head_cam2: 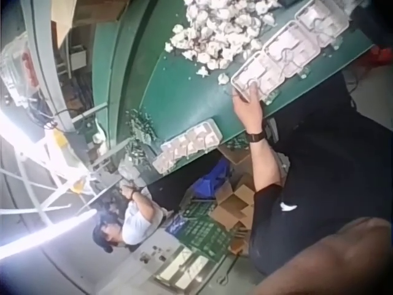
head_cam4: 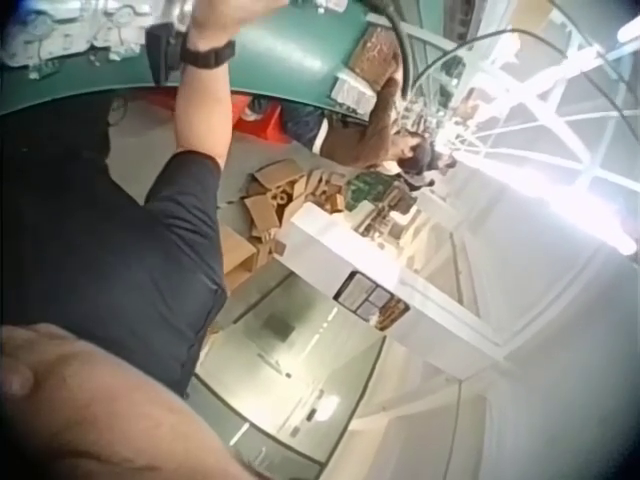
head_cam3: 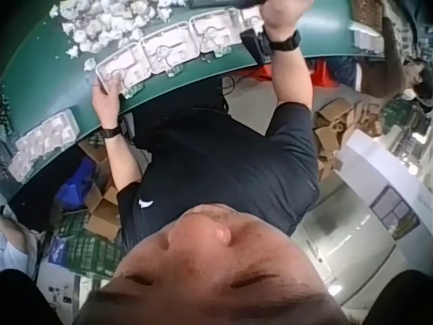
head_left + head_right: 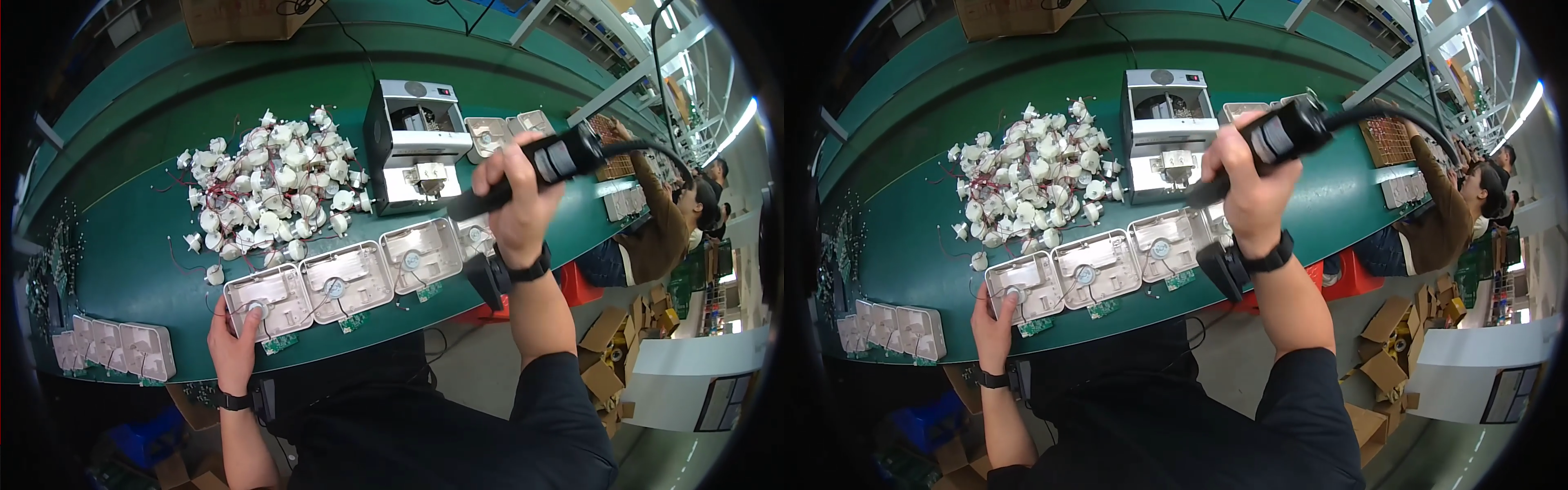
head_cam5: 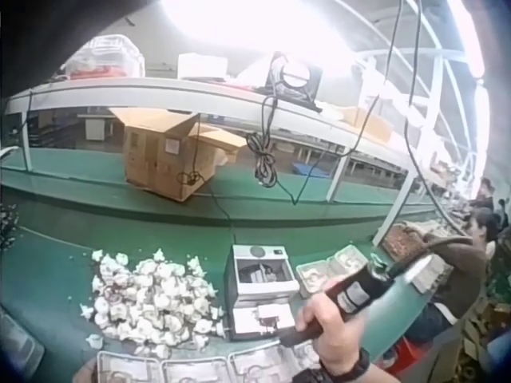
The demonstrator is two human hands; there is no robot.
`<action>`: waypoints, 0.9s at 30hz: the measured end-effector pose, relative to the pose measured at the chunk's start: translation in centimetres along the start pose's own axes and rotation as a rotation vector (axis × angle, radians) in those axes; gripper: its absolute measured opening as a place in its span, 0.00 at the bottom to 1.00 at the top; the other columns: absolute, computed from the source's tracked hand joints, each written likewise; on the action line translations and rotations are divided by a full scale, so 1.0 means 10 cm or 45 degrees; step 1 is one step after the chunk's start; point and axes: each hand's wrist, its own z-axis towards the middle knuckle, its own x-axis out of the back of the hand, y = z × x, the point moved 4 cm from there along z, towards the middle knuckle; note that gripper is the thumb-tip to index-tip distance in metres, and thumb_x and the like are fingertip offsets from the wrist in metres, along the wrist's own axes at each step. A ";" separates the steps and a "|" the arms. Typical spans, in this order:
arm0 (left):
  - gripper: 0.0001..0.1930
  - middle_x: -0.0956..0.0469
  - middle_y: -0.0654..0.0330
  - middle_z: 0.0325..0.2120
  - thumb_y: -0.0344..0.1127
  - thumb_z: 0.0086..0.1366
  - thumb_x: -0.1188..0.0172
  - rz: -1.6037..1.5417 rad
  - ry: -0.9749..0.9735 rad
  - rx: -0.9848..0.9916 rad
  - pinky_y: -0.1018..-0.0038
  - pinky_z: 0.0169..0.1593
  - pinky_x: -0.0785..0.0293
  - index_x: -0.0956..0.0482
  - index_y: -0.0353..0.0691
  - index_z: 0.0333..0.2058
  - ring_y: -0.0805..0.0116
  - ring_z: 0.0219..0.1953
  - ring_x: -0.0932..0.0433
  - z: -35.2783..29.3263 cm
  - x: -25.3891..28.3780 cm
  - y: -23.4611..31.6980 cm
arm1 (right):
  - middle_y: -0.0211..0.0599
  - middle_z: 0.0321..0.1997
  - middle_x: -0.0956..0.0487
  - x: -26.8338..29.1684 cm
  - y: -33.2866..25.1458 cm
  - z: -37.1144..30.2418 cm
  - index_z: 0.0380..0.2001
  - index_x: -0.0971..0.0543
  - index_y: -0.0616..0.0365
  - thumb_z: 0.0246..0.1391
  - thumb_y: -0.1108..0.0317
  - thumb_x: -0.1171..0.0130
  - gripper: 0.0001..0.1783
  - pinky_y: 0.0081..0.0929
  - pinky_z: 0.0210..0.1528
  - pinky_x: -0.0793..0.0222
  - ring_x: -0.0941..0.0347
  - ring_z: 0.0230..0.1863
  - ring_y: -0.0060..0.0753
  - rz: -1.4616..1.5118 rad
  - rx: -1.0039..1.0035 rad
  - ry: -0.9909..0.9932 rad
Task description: The person picks up a motor and a plastic housing, places the motor into the housing, and secures it by driving screws with a power screwdriver. This process is repeated for other housings on the table, with the person occasionally picking up additional motors and circuit boards.
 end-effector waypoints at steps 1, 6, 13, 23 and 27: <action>0.31 0.20 0.52 0.47 0.40 0.63 0.32 0.001 -0.008 -0.006 0.71 0.52 0.25 0.30 0.31 0.60 0.68 0.47 0.21 0.02 0.00 0.03 | 0.36 0.21 0.30 0.03 -0.05 -0.11 0.43 0.33 0.61 0.59 0.74 0.47 0.11 0.29 0.26 0.31 0.33 0.19 0.30 0.033 -0.018 0.013; 0.32 0.21 0.53 0.50 0.40 0.65 0.33 -0.002 -0.051 0.029 0.72 0.55 0.27 0.32 0.31 0.62 0.68 0.49 0.22 0.01 0.03 0.07 | 0.37 0.21 0.30 -0.01 -0.07 -0.49 0.44 0.34 0.61 0.57 0.75 0.48 0.12 0.29 0.26 0.31 0.33 0.19 0.30 -0.003 -0.056 -0.007; 0.32 0.21 0.53 0.50 0.40 0.65 0.33 -0.027 -0.037 0.032 0.72 0.55 0.27 0.33 0.31 0.62 0.68 0.49 0.22 -0.03 0.02 0.06 | 0.38 0.21 0.29 -0.03 0.21 -0.59 0.42 0.35 0.61 0.54 0.76 0.47 0.13 0.29 0.27 0.31 0.33 0.19 0.30 0.035 -0.096 -0.043; 0.32 0.19 0.54 0.46 0.39 0.64 0.32 -0.100 0.006 0.010 0.73 0.52 0.25 0.32 0.32 0.62 0.70 0.46 0.21 0.02 0.06 0.04 | 0.37 0.21 0.29 -0.14 0.33 -0.64 0.40 0.34 0.61 0.54 0.76 0.46 0.12 0.29 0.27 0.30 0.33 0.19 0.29 -0.030 -0.114 -0.058; 0.32 0.18 0.55 0.44 0.39 0.63 0.31 -0.098 0.013 -0.013 0.74 0.49 0.24 0.31 0.33 0.62 0.72 0.43 0.20 -0.03 0.08 -0.08 | 0.37 0.22 0.28 -0.19 0.19 -0.48 0.40 0.34 0.61 0.55 0.76 0.45 0.11 0.30 0.26 0.30 0.33 0.19 0.28 -0.056 -0.091 -0.051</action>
